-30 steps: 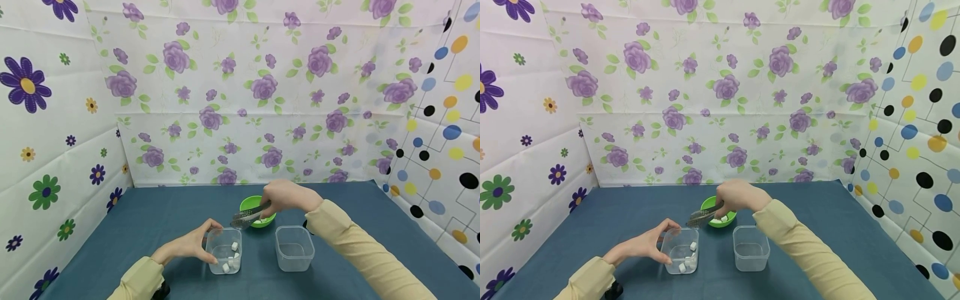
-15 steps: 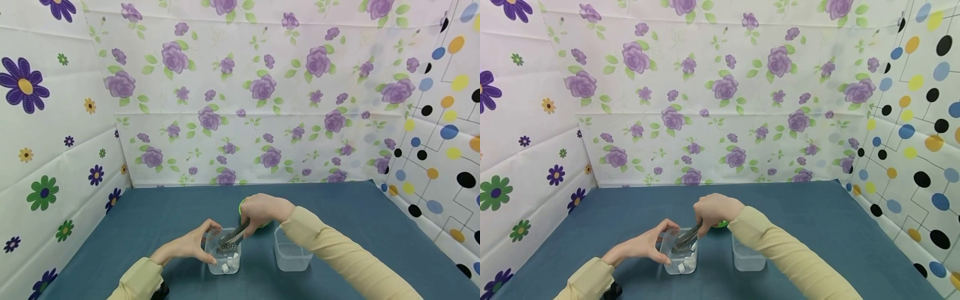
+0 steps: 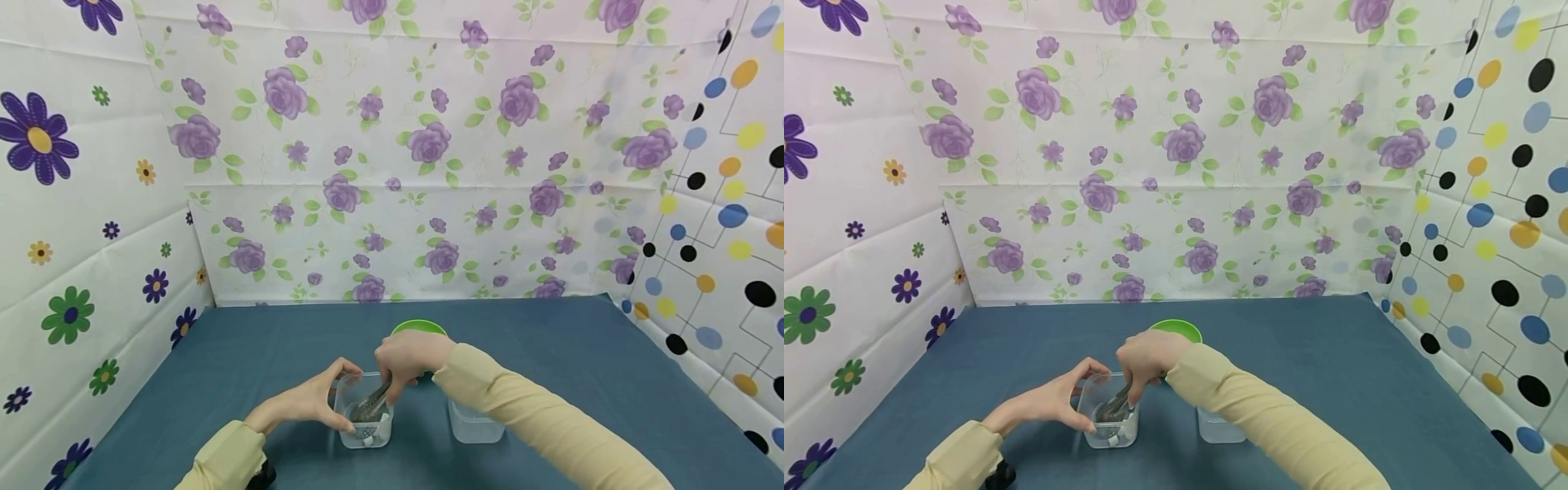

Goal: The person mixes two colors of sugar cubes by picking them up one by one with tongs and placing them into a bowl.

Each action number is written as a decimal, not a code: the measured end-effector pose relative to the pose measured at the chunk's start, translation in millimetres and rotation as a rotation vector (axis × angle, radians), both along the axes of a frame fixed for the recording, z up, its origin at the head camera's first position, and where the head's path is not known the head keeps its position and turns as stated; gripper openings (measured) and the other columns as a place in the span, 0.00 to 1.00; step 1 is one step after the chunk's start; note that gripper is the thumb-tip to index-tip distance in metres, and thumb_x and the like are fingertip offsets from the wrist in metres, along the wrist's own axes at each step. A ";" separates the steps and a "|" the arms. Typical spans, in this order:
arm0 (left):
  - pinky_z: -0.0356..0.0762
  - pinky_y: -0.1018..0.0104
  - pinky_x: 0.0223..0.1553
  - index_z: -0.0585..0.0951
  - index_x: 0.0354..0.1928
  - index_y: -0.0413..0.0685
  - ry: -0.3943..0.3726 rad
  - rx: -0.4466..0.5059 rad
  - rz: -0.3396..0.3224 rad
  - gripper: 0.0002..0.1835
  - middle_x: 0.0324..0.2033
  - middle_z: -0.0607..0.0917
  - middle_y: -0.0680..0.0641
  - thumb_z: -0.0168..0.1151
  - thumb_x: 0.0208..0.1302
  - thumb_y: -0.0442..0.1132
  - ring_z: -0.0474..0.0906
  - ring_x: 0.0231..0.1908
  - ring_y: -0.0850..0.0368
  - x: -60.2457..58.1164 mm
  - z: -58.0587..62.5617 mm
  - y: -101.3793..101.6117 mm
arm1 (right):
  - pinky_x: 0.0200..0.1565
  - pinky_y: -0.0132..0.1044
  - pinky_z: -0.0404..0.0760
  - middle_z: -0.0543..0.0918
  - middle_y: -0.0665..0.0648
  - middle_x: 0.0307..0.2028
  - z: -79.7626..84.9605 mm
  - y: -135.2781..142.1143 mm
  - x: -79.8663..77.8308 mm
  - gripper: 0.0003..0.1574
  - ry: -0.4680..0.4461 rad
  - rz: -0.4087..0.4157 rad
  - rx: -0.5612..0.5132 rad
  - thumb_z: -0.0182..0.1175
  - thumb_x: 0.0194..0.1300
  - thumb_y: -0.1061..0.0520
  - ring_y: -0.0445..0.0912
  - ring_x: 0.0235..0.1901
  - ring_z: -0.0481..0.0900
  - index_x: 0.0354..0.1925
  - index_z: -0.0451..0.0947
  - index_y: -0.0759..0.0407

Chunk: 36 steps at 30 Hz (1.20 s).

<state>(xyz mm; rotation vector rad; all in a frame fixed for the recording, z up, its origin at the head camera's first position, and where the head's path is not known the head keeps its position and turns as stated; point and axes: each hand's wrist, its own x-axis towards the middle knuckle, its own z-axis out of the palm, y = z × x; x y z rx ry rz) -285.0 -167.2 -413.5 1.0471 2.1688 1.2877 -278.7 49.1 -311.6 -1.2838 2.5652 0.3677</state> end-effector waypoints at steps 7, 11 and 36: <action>0.65 0.50 0.48 0.57 0.59 0.39 -0.005 -0.005 0.006 0.37 0.57 0.60 0.37 0.67 0.53 0.43 0.59 0.56 0.41 0.6 1.5 0.3 | 0.13 0.29 0.65 0.74 0.50 0.08 -2.5 -6.3 0.9 0.22 0.008 -0.028 0.037 0.67 0.50 0.41 0.38 0.08 0.66 0.08 0.75 0.46; 0.65 0.50 0.49 0.57 0.59 0.40 -0.004 -0.005 0.007 0.37 0.57 0.60 0.38 0.67 0.53 0.43 0.59 0.56 0.43 0.9 2.0 0.0 | 0.14 0.30 0.66 0.72 0.48 0.07 -4.1 -10.8 0.8 0.21 0.020 -0.027 0.041 0.67 0.50 0.41 0.38 0.08 0.66 0.08 0.76 0.45; 0.65 0.52 0.49 0.57 0.59 0.40 0.010 -0.012 0.010 0.38 0.57 0.61 0.39 0.67 0.53 0.46 0.60 0.55 0.45 1.0 1.5 0.5 | 0.14 0.28 0.67 0.71 0.46 0.06 -4.7 -9.0 -1.5 0.16 0.099 -0.060 0.053 0.69 0.48 0.43 0.37 0.08 0.68 0.13 0.79 0.44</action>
